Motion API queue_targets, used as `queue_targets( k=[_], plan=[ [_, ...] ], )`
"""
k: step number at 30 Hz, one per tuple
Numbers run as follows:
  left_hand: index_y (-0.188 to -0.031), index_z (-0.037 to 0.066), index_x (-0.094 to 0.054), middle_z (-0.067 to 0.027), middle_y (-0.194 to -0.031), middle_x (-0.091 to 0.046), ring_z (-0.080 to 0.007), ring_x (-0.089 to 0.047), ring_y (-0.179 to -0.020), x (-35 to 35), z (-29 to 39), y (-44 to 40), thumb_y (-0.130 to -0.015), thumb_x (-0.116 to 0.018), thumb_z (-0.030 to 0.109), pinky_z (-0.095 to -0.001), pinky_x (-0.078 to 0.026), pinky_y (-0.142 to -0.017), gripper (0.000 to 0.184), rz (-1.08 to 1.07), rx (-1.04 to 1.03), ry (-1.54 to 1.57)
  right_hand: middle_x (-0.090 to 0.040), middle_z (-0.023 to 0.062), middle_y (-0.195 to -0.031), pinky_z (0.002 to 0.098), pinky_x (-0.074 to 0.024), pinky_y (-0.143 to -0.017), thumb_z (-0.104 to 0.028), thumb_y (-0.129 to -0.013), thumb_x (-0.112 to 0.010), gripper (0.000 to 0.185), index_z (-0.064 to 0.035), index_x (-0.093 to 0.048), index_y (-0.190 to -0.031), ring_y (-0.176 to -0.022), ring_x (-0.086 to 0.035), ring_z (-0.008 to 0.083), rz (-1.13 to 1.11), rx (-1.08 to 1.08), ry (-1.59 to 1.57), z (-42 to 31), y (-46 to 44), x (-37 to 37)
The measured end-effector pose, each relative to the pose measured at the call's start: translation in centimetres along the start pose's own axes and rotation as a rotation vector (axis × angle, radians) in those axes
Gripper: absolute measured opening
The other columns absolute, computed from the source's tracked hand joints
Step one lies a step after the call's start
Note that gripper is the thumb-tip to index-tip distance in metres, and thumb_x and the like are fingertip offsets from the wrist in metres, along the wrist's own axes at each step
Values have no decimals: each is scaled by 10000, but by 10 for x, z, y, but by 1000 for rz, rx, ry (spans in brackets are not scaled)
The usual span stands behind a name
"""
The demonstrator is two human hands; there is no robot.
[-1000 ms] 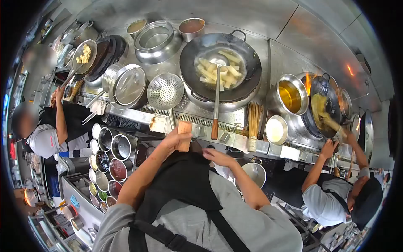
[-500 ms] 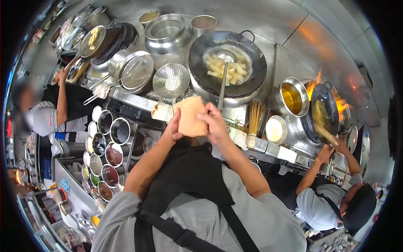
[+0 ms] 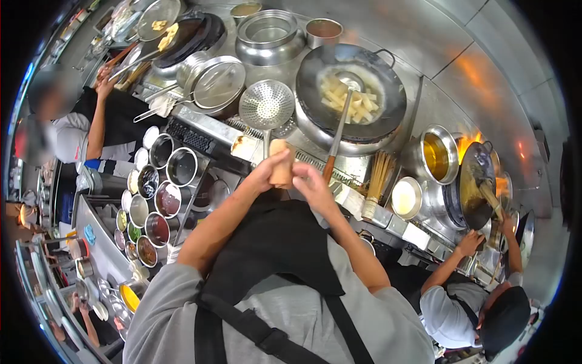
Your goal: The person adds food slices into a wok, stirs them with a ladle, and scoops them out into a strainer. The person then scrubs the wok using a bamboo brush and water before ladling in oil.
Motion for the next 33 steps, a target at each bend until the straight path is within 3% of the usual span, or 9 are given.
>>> queue_targets(
  k=[4,6,8,12,15,18,21,24,33],
  plan=[
    [-1239,87,-517,-185,-1043,-651,-308,-671,-830,18,-3,11,-931,-650,395,-412,-584,-719,455,22,97,68,-616,121,-1264,344,-411,-1048,-348,-1009,-532,460,11,-573,-1293,-1193,-555,200,-193,-628,37,114,68,43],
    [-1236,93,-512,-190,-1031,-652,-308,-671,-811,27,-8,6,-927,-659,395,-409,-584,-715,457,136,93,80,-540,196,-1372,425,-399,-1076,-370,-948,-587,588,16,-484,-1380,-1274,-519,323,-83,-529,704,238,123,78],
    [-1237,93,-509,-187,-1007,-653,-306,-669,-804,25,-7,0,-927,-649,429,-406,-584,-710,478,147,104,46,-336,259,-1528,494,-324,-1133,-322,-892,-603,735,19,-325,-1481,-1410,-343,415,-43,-812,1046,228,150,88],
    [-1158,93,-536,-133,-894,-645,-275,-649,-750,-1,14,-19,-912,-622,553,-413,-576,-689,529,162,126,-39,-83,192,-1637,495,-185,-1199,-139,-829,-524,766,-3,-237,-1527,-1518,-35,369,-10,-922,1094,262,189,94],
    [-1039,104,-558,-90,-814,-618,-248,-620,-685,4,31,-79,-892,-594,636,-427,-546,-619,553,-55,221,39,-85,178,-1642,475,-160,-1208,-163,-851,-511,766,-10,-214,-1540,-1523,-31,347,44,-945,1124,258,189,88],
    [-954,120,-554,-66,-779,-599,-235,-595,-640,-39,50,-131,-883,-576,673,-425,-504,-563,559,196,98,-19,-68,184,-1643,473,-173,-1203,-288,-970,-397,676,0,-191,-1545,-1522,-49,344,6,-972,1223,262,189,91],
    [-922,86,-546,-80,-735,-590,-245,-577,-583,-48,54,-171,-931,-580,558,-420,-472,-495,473,205,109,-82,-61,182,-1644,470,-161,-1206,-330,-993,-374,673,-4,-184,-1550,-1523,-54,333,-27,-993,1240,263,193,98],
    [-943,63,-457,-83,-687,-531,-239,-557,-508,-54,51,-176,-879,-659,160,-450,-493,-407,233,365,197,-10,-58,173,-1646,467,-154,-1208,-360,-996,-370,684,-14,-177,-1554,-1523,-62,322,-65,-1028,1253,266,194,104],
    [-853,71,-472,-82,-680,-523,-251,-554,-513,-27,40,-195,-867,-640,177,-488,-507,-420,199,252,201,-16,-92,142,-1640,490,-274,-1161,-362,-959,-442,707,-54,-217,-1553,-1511,-104,313,-154,-1066,1222,268,198,119]
  ],
)
Point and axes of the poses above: each hand's wrist, its own y-axis away from the middle knuckle, its own x-axis out of the back of the hand, z = x × y, the point moved 2 cm from there along -y, towards the middle knuckle
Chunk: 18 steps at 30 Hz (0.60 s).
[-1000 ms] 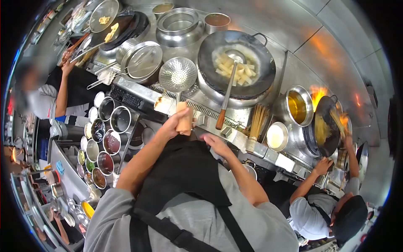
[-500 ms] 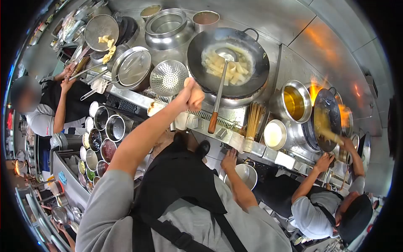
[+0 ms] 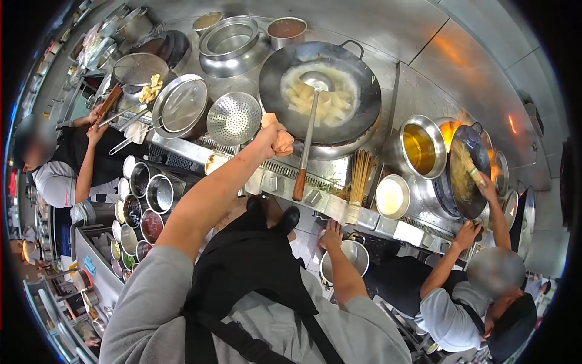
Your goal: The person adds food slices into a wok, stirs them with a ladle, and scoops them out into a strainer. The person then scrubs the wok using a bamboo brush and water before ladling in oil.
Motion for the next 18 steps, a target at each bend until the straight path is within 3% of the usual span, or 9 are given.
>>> queue_targets(
  k=[1,3,5,7,9,11,12,15,18],
  plan=[
    [-853,71,-472,-82,-680,-523,-251,-554,-513,-12,3,16,-867,-640,177,-488,-507,-420,199,-2,-1,-1,-92,142,-1640,490,-274,-1161,-362,-959,-442,707,-54,-217,-1553,-1511,-104,313,2,-1,0,0,-2,6],
    [-841,63,-485,-89,-691,-534,-249,-543,-513,-43,14,66,-862,-618,160,-470,-462,-411,166,223,34,-130,-295,153,-1578,512,-343,-1115,-400,-950,-487,717,-46,-264,-1532,-1455,-278,332,-76,32,43,-8,-3,21],
    [-847,57,-491,-91,-685,-538,-247,-535,-503,-45,19,65,-865,-612,170,-457,-449,-412,166,176,48,-117,-516,160,-1423,496,-429,-1041,-473,-963,-506,706,-53,-335,-1505,-1314,-487,331,-367,301,-715,-17,-65,-9],
    [-781,57,-515,-94,-655,-527,-279,-554,-532,-13,11,13,-875,-601,174,-445,-483,-453,173,-61,94,5,-650,159,-1213,438,-499,-922,-524,-979,-488,636,-60,-471,-1415,-1066,-638,301,-616,330,-1879,-94,32,135],
    [-753,63,-502,-86,-631,-502,-269,-533,-508,-9,8,11,-875,-586,166,-433,-459,-434,181,-79,42,24,-661,122,-1028,342,-515,-715,-447,-984,-546,477,-67,-574,-1271,-840,-636,210,-440,562,-2220,-147,83,235],
    [-726,69,-489,-79,-606,-476,-260,-513,-485,-4,-3,4,-876,-572,157,-421,-435,-415,193,-99,-1,39,-623,36,-814,278,-487,-570,-293,-963,-624,288,-62,-578,-1130,-635,-586,132,64,391,-1765,-154,70,273],
    [-753,58,-493,-100,-600,-484,-266,-501,-466,1,-12,-8,-855,-572,143,-426,-400,-394,154,-114,-45,117,-524,-16,-694,233,-412,-459,-173,-924,-666,253,-63,-577,-1133,-532,-503,97,175,477,-1834,-159,77,292],
    [-770,41,-492,-129,-587,-486,-281,-485,-444,2,-17,8,-833,-565,126,-433,-364,-373,128,-157,-87,248,-556,23,-699,266,-429,-460,-124,-912,-634,271,-39,-582,-1164,-517,-514,123,42,536,-1988,-147,131,320],
    [-757,14,-475,-139,-561,-461,-300,-460,-422,0,-22,65,-817,-559,122,-430,-349,-377,150,-74,-129,298,-575,47,-715,255,-413,-441,-75,-828,-613,319,-12,-583,-1140,-530,-537,126,148,233,-1622,-97,139,330]
  ],
)
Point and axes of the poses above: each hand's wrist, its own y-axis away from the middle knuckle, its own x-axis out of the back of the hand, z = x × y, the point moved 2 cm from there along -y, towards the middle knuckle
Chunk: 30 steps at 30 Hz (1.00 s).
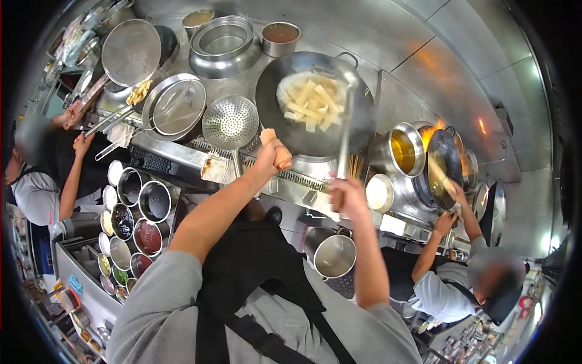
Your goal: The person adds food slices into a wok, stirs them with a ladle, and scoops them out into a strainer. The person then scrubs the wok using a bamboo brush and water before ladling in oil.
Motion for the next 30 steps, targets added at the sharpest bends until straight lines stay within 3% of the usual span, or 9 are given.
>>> queue_targets(
  k=[2,4,7,9,15,24,28,29,30],
  plan=[
    [-768,14,-473,-131,-563,-446,-292,-432,-414,19,-2,10,-805,-563,130,-415,-331,-381,151,-146,172,86,-530,-10,-632,262,-337,-342,-38,-779,-562,293,-35,-584,-1071,-421,-463,97,261,108,307,-56,12,27],
    [-761,36,-472,-119,-589,-455,-282,-423,-424,35,-4,16,-799,-561,132,-403,-326,-387,137,-208,224,77,-479,-27,-596,253,-335,-331,-192,-911,-615,231,-55,-569,-1091,-394,-428,77,335,208,599,-95,17,39],
    [-752,78,-471,-92,-601,-457,-256,-428,-425,30,19,64,-807,-551,153,-392,-307,-380,123,-69,242,3,-467,0,-520,283,-360,-320,-238,-920,-634,289,-6,-576,-1084,-357,-437,105,194,267,845,-156,3,74],
    [-740,74,-475,-88,-606,-464,-252,-444,-437,34,27,77,-819,-546,154,-385,-327,-382,133,-104,283,0,-464,-6,-511,272,-353,-323,-209,-925,-622,180,-39,-565,-906,-351,-421,102,129,188,797,-176,-6,91],
    [-639,104,-405,-45,-546,-376,-214,-360,-396,51,48,120,-865,-522,180,-341,-296,-375,266,23,333,46,-468,-35,-623,255,-340,-305,-229,-940,-632,197,-100,-494,-886,-375,-415,66,14,-66,824,-225,11,71],
    [-668,94,-443,-52,-556,-418,-233,-399,-390,119,62,136,-863,-539,187,-376,-346,-374,237,-172,396,172,-463,-39,-631,234,-324,-294,-193,-951,-613,152,-53,-577,-998,-358,-414,57,-180,-58,1037,-279,20,-12],
    [-600,132,-380,-24,-500,-342,-186,-309,-379,129,59,134,-839,-557,187,-323,-232,-380,303,-65,379,232,-473,-27,-623,236,-327,-301,-175,-950,-608,146,-36,-567,-961,-353,-407,59,-259,-49,1134,-303,14,-34],
    [-592,136,-374,-22,-497,-337,-186,-308,-376,132,58,134,-832,-567,180,-321,-234,-376,311,-51,375,250,-481,-16,-621,244,-335,-310,-168,-946,-610,282,22,-557,-1148,-357,-414,70,-216,-80,1170,-309,16,-43],
    [-585,140,-369,-21,-493,-333,-186,-307,-373,137,55,132,-825,-577,173,-319,-236,-371,319,-38,370,266,-481,-16,-621,244,-335,-310,-168,-946,-610,282,22,-557,-1148,-357,-414,70,-218,-76,1172,-314,17,-48]
  ],
)
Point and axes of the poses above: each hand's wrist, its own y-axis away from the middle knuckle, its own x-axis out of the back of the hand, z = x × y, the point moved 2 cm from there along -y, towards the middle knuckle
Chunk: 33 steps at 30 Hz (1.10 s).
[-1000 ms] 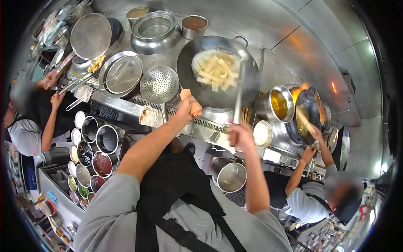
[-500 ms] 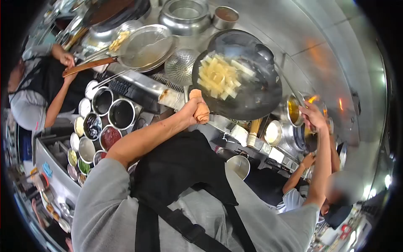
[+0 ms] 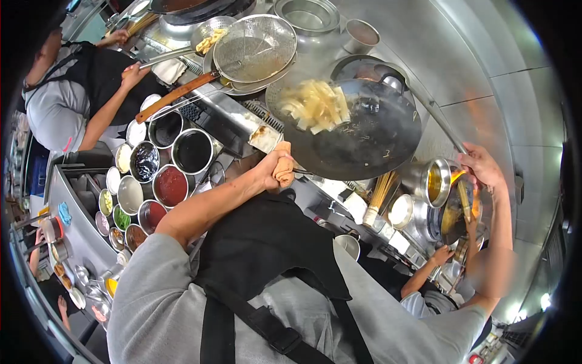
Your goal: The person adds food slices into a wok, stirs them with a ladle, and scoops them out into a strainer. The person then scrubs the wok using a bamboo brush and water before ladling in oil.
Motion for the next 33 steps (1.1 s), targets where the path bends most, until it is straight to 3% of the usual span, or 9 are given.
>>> queue_targets(
  k=[3,5,7,15,20,22,26,27,33],
  plan=[
    [-664,112,-419,-23,-525,-364,-192,-349,-384,10,2,-6,-815,-596,185,-306,-300,-363,244,-73,-8,-14,-488,2,-616,272,-363,-314,-177,-934,-632,753,101,-209,-1491,-363,-437,93,51,-51,27,-18,1,7],
    [-706,95,-449,-30,-548,-387,-196,-375,-395,13,6,-7,-812,-604,194,-301,-336,-364,213,-104,2,-16,-484,-2,-615,271,-364,-312,-186,-932,-636,706,104,-267,-1458,-363,-437,90,95,-34,76,-37,2,9],
    [-957,17,-511,-129,-747,-509,-238,-539,-554,12,16,-8,-813,-614,200,-323,-515,-501,255,-223,50,-53,-469,-15,-616,261,-359,-307,-213,-935,-636,555,76,-417,-1355,-364,-435,76,77,-25,123,-51,-6,20],
    [-1039,20,-471,-79,-861,-445,-147,-471,-719,-1,-11,-23,-838,-602,251,-227,-482,-526,333,-613,309,156,-434,-30,-670,258,-323,-341,-203,-944,-580,467,-27,-502,-1370,-397,-385,54,165,120,526,-125,14,21],
    [-974,24,-489,-76,-858,-450,-145,-465,-712,-20,-23,-48,-844,-604,266,-225,-477,-502,297,-620,448,126,-445,-18,-681,264,-331,-366,-192,-934,-571,465,-21,-499,-1361,-421,-390,63,261,90,666,-113,32,38],
    [-941,23,-485,-85,-865,-469,-158,-478,-733,-34,-21,-57,-848,-598,273,-240,-458,-448,290,-696,457,0,-436,-18,-672,265,-334,-372,-211,-931,-593,478,-6,-497,-1352,-446,-418,70,340,30,629,-76,31,57],
    [-788,60,-518,-62,-684,-508,-186,-481,-531,-67,-12,-84,-836,-573,263,-277,-451,-452,216,-350,173,-171,-488,-13,-670,254,-328,-357,-240,-925,-639,392,-7,-568,-1232,-461,-447,69,532,68,432,24,22,48],
    [-733,71,-511,-51,-597,-480,-205,-459,-453,-62,-4,-118,-833,-575,257,-292,-450,-435,220,-515,222,-177,-501,-14,-669,249,-328,-354,-240,-927,-642,362,-13,-587,-1203,-458,-448,66,627,115,331,52,18,37],
    [-778,88,-540,-73,-620,-548,-232,-577,-489,-114,-2,-171,-835,-588,185,-387,-481,-421,123,-214,-90,-414,-502,-55,-602,218,-317,-371,-249,-967,-637,188,-73,-610,-1026,-446,-430,36,789,219,-401,132,9,-147]
  ],
)
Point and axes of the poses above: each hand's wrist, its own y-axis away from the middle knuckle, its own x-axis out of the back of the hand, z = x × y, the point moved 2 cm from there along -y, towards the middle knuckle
